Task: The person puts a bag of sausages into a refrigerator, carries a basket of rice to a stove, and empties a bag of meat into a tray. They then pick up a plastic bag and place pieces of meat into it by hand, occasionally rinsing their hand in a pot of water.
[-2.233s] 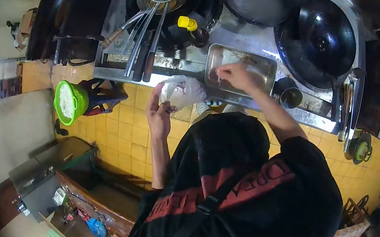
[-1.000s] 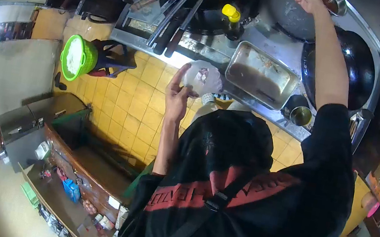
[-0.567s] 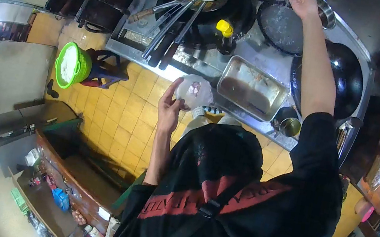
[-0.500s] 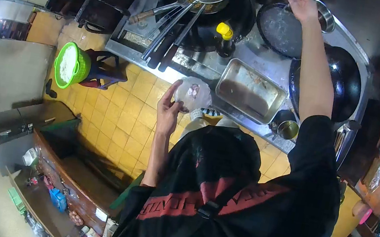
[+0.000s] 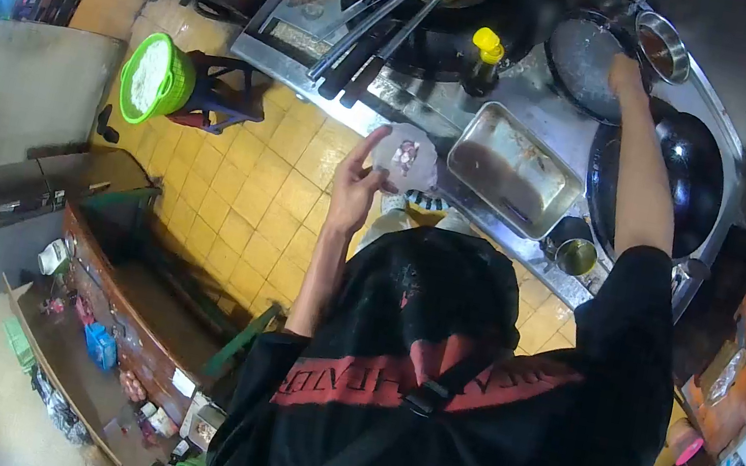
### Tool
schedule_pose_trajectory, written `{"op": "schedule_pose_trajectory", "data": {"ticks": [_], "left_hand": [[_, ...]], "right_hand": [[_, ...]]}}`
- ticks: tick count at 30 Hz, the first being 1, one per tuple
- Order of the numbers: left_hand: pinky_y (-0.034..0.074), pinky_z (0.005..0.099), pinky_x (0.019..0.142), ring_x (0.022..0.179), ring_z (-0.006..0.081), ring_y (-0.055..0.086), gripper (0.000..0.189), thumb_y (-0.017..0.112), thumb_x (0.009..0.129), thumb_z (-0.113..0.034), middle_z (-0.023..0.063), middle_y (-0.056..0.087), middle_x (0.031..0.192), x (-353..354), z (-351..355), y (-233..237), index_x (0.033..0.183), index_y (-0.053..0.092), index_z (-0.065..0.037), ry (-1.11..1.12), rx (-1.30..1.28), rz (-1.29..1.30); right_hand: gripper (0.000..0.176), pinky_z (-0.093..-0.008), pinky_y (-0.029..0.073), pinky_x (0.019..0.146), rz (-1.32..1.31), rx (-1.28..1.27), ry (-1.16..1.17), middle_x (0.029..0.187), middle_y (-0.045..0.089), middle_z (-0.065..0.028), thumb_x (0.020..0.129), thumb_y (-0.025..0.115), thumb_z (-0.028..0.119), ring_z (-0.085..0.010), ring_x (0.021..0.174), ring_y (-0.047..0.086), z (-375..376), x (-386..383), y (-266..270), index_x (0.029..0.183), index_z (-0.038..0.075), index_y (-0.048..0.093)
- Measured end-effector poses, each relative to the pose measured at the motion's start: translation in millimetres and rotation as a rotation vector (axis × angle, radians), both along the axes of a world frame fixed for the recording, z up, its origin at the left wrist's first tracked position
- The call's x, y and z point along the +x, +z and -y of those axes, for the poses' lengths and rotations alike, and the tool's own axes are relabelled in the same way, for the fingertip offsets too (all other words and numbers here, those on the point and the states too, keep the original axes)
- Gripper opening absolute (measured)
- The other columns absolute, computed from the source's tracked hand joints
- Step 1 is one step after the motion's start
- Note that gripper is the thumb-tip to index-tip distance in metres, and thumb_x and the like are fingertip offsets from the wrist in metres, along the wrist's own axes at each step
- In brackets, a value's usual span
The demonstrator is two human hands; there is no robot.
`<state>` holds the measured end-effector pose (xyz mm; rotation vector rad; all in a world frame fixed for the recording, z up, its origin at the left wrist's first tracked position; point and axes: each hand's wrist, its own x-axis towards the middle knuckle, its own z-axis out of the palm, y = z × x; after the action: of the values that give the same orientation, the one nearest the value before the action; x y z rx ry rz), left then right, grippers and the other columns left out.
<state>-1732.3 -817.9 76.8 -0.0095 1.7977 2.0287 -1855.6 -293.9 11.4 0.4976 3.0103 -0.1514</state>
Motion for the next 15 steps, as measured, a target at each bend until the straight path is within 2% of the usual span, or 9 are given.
{"op": "schedule_pose_trajectory", "data": {"ticks": [1,3,5,7,9,11,13,15], "left_hand": [[0.054,0.0279,0.068,0.081,0.0169,0.063,0.063,0.043,0.073,0.011,0.0129,0.055,0.123,-1.9,0.5,-0.5,0.135,0.045,-0.003,0.004,0.015,-0.023],[0.054,0.0279,0.068,0.083,0.0173,0.063,0.063,0.043,0.074,0.011,0.0118,0.053,0.128,-6.0,1.1,0.7,0.135,0.045,-0.004,-0.033,0.027,-0.008],[0.054,0.0279,0.068,0.085,0.0173,0.063,0.065,0.044,0.074,0.012,0.0105,0.052,0.131,-5.0,-0.7,-0.8,0.136,0.044,-0.005,-0.037,-0.008,-0.061],[0.054,0.028,0.068,0.087,0.0169,0.063,0.066,0.044,0.074,0.012,0.0107,0.051,0.131,-5.0,-2.6,-3.4,0.137,0.044,-0.006,-0.021,0.037,-0.049],[0.054,0.028,0.068,0.09,0.0167,0.062,0.066,0.044,0.074,0.013,0.0102,0.051,0.131,-7.6,-5.1,-2.9,0.137,0.044,-0.006,-0.041,0.074,-0.014],[0.054,0.0279,0.069,0.09,0.0162,0.062,0.065,0.044,0.074,0.013,0.0101,0.05,0.132,-9.4,-7.8,-6.3,0.137,0.044,-0.006,-0.056,0.073,-0.012],[0.054,0.0278,0.069,0.09,0.0158,0.061,0.065,0.045,0.075,0.013,0.01,0.05,0.132,-9.9,-10.4,-6.5,0.137,0.043,-0.005,-0.076,0.07,-0.006],[0.053,0.0269,0.07,0.089,0.0149,0.061,0.064,0.045,0.075,0.013,0.0101,0.05,0.131,-13.9,-14.0,-0.6,0.137,0.043,-0.003,-0.103,0.069,0.024]], "right_hand": [[0.021,-0.0474,0.052,0.075,-0.163,0.111,0.008,0.079,0.064,-0.0267,0.08,0.06,0.016,-0.0421,0.076,0.064,-26.8,2.6,-55.8,0.086,-0.003,0.065],[0.019,-0.0483,0.051,0.075,-0.08,0.043,-0.123,0.086,0.064,-0.0264,0.082,0.055,0.016,-0.0379,0.083,0.065,26.5,30.1,-25.5,0.087,0.0,0.066],[0.017,-0.0453,0.052,0.071,-0.072,0.178,0.013,0.082,0.066,-0.0234,0.083,0.053,0.014,-0.0359,0.079,0.066,29.1,44.6,-58.7,0.087,0.002,0.065],[0.013,-0.0405,0.052,0.064,-0.199,-0.227,-0.017,0.078,0.066,-0.0204,0.082,0.055,0.011,-0.0329,0.074,0.067,92.8,79.7,-8.7,0.086,0.002,0.064],[0.015,-0.0401,0.052,0.068,-0.036,-0.479,-0.051,0.082,0.066,-0.0174,0.084,0.055,0.009,-0.0293,0.076,0.067,141.2,97.6,6.8,0.092,0.002,0.066],[0.014,-0.0349,0.05,0.066,-0.062,-0.879,0.054,0.076,0.065,-0.014,0.088,0.056,0.013,-0.0192,0.072,0.064,191.4,115.2,-4.6,0.092,0.002,0.064],[0.018,-0.0337,0.049,0.065,0.029,-1.258,0.065,0.076,0.065,-0.0108,0.091,0.056,0.017,-0.0147,0.071,0.06,257.2,125.8,33.6,0.093,0.001,0.064],[0.024,-0.0335,0.048,0.065,0.063,-1.345,0.096,0.077,0.064,-0.0077,0.093,0.053,0.021,-0.0154,0.068,0.056,303.3,125.0,11.1,0.095,0.0,0.064]]}}
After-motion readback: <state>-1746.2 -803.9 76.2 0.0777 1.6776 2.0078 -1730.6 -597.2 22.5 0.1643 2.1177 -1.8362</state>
